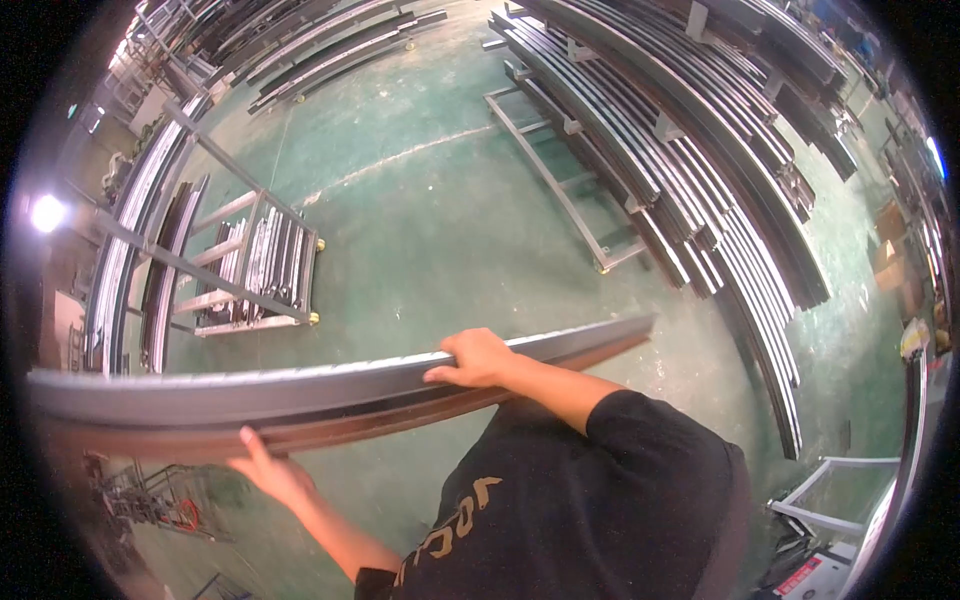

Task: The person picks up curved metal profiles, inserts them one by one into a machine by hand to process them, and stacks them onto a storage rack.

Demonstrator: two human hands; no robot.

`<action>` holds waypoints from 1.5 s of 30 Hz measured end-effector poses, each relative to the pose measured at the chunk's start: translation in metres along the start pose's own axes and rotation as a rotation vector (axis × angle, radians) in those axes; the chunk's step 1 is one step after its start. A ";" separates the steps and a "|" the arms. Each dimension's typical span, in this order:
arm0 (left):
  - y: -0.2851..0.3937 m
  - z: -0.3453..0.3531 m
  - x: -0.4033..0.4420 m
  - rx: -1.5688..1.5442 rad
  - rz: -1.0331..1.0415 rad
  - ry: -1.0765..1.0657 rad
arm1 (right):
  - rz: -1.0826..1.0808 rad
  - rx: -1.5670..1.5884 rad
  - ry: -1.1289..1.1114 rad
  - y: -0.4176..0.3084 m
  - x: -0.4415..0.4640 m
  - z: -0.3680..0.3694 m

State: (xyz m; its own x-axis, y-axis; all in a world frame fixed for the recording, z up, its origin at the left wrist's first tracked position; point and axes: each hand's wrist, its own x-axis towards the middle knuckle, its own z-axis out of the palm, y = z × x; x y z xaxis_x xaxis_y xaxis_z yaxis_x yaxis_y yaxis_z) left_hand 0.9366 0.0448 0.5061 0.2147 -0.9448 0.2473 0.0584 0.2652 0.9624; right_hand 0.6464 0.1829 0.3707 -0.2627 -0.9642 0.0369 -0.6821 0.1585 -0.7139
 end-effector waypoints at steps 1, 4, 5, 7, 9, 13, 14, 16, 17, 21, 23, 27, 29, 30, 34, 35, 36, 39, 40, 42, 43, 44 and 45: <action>-0.023 0.025 0.022 0.023 0.009 -0.165 | 0.053 0.023 0.046 0.021 0.009 -0.008; -0.072 0.125 0.059 0.058 -0.216 -0.438 | 0.258 0.019 0.155 0.108 0.046 -0.020; -0.100 0.156 0.069 0.098 -0.230 -0.536 | 0.327 0.030 0.188 0.135 0.058 -0.028; -0.159 0.220 0.081 0.166 -0.264 -0.783 | 0.432 0.052 0.221 0.194 0.087 -0.045; -0.224 0.273 0.087 0.297 -0.548 -0.980 | 0.598 0.086 0.243 0.243 0.121 -0.074; -0.363 0.326 0.079 0.573 -0.838 -1.074 | 0.822 0.032 0.247 0.338 0.191 -0.124; -0.391 0.327 0.080 0.585 -0.856 -1.083 | 0.853 0.023 0.249 0.366 0.209 -0.132; -0.445 0.323 0.083 0.726 -0.919 -0.986 | 0.923 -0.006 0.268 0.421 0.245 -0.148; -0.468 0.319 0.089 0.773 -0.962 -0.961 | 0.958 -0.023 0.283 0.450 0.261 -0.153; -0.525 0.306 0.109 0.980 -1.227 -0.856 | 1.129 -0.084 0.359 0.551 0.325 -0.170; -0.550 0.310 0.126 1.059 -1.364 -0.805 | 1.236 -0.103 0.332 0.600 0.361 -0.177; -0.613 0.371 0.162 1.174 -1.421 -0.854 | 1.335 -0.154 0.376 0.711 0.423 -0.177; -0.644 0.406 0.182 1.031 -1.319 -0.784 | 1.409 -0.163 0.364 0.761 0.451 -0.181; -0.653 0.421 0.189 1.063 -1.339 -0.780 | 1.451 -0.174 0.360 0.784 0.463 -0.180; -0.686 0.546 0.189 0.914 -1.237 -0.695 | 1.442 -0.251 0.443 0.898 0.482 -0.156; -0.693 0.563 0.181 0.884 -1.228 -0.714 | 1.449 -0.269 0.460 0.922 0.485 -0.151; -0.707 0.574 0.173 0.905 -1.245 -0.733 | 1.460 -0.305 0.465 0.951 0.487 -0.146; -0.739 0.591 0.142 0.954 -1.298 -0.751 | 1.505 -0.336 0.479 1.016 0.493 -0.135; -0.743 0.602 0.132 0.999 -1.326 -0.763 | 1.493 -0.366 0.504 1.036 0.490 -0.131; -0.756 0.606 0.113 1.021 -1.299 -0.844 | 1.449 -0.436 0.502 1.076 0.478 -0.127; -0.759 0.605 0.106 1.032 -1.255 -0.917 | 1.411 -0.524 0.498 1.095 0.473 -0.124; -0.763 0.605 0.101 0.994 -1.292 -0.877 | 1.368 -0.606 0.499 1.114 0.470 -0.120; -0.765 0.610 0.098 1.013 -1.295 -0.881 | 1.343 -0.684 0.455 1.124 0.472 -0.127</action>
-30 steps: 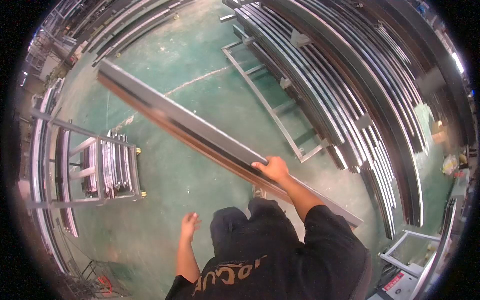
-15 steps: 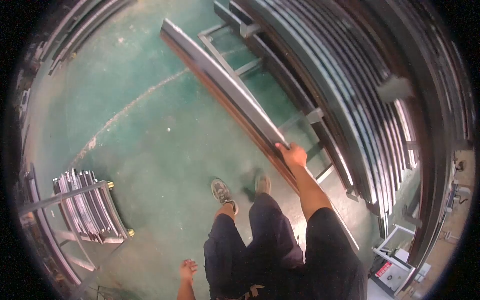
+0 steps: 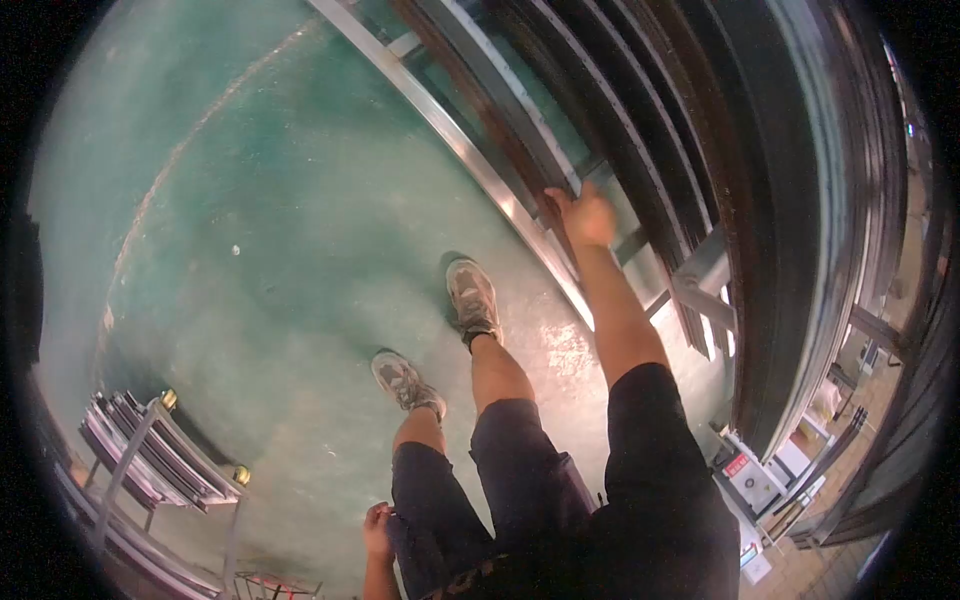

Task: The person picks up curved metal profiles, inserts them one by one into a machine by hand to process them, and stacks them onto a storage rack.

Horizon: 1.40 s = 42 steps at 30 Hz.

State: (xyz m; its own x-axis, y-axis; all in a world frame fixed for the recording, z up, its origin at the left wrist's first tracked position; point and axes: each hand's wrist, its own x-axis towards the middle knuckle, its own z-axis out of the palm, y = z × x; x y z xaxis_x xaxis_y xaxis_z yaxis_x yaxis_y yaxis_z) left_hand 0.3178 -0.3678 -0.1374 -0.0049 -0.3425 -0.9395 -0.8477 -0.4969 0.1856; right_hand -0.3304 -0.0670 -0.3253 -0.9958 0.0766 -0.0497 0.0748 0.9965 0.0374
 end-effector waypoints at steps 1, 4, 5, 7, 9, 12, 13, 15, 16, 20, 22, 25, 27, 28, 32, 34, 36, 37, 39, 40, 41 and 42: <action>0.007 0.005 0.000 -0.015 -0.036 -0.012 | -0.026 0.004 0.024 0.005 0.015 0.005; 0.033 0.015 0.008 0.015 -0.096 -0.010 | -0.148 0.070 0.135 0.014 0.061 0.025; 0.041 0.014 0.011 0.029 -0.058 -0.025 | -0.167 0.052 0.182 0.017 0.072 0.029; 0.056 0.022 0.013 0.044 -0.020 -0.034 | -0.092 -0.008 0.189 0.020 0.098 0.032; 0.082 0.020 0.013 0.055 -0.108 -0.013 | -0.059 -0.055 0.269 0.028 0.126 0.047; 0.083 0.008 0.030 0.095 -0.075 0.031 | 0.079 -0.092 0.212 0.013 0.142 0.040; 0.092 0.008 0.032 0.106 -0.029 0.042 | 0.026 -0.122 0.210 0.002 0.133 0.031; 0.106 0.009 0.038 0.121 0.077 0.049 | -0.151 0.000 0.251 -0.013 0.080 0.005; 0.122 0.016 0.033 0.147 0.176 0.034 | -0.222 -0.031 0.258 -0.012 0.033 0.001; 0.215 0.059 -0.024 0.174 0.622 -0.107 | -0.029 0.109 -0.633 0.070 -0.268 -0.029; 0.266 0.079 -0.089 0.113 0.816 -0.197 | 0.030 0.055 -1.050 0.135 -0.443 -0.083; 0.345 0.084 -0.245 0.154 1.304 -0.298 | 0.181 -0.032 -1.375 0.248 -0.693 -0.185; 0.374 0.073 -0.367 0.078 1.689 -0.401 | 0.536 0.001 -1.602 0.260 -0.777 -0.281; 0.383 0.065 -0.407 -0.121 1.927 -0.640 | 0.784 0.124 -1.666 0.264 -0.783 -0.333; 0.356 0.041 -0.570 -0.430 2.458 -1.010 | 0.150 0.401 -1.487 0.343 -0.911 -0.314; 0.316 0.043 -0.639 -0.509 2.592 -1.151 | 0.808 0.636 -1.224 0.346 -0.911 -0.314; 0.265 0.052 -0.700 -0.571 2.673 -1.271 | 1.293 0.963 -0.694 0.333 -0.899 -0.362; 0.235 0.059 -0.726 -0.599 2.703 -1.324 | 1.307 1.001 -0.658 0.340 -0.907 -0.365; 0.166 0.085 -0.776 -0.635 2.740 -1.426 | 1.292 1.108 -0.616 0.364 -0.935 -0.360; 0.131 0.098 -0.798 -0.654 2.746 -1.468 | 1.271 1.146 -0.600 0.375 -0.954 -0.361; 0.098 0.112 -0.820 -0.667 2.749 -1.499 | 1.298 1.181 -0.572 0.388 -0.981 -0.363; 0.065 0.128 -0.842 -0.685 2.747 -1.545 | 1.334 1.215 -0.545 0.401 -1.006 -0.364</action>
State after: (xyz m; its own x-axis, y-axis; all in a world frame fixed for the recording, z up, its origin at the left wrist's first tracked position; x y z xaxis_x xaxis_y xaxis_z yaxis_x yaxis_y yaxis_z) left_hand 0.1990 -0.0095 0.6283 0.1052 -0.0747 0.9916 0.8776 -0.4620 -0.1279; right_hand 0.6823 0.2428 0.1030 -0.1566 0.4746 -0.8662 0.9164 -0.2574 -0.3067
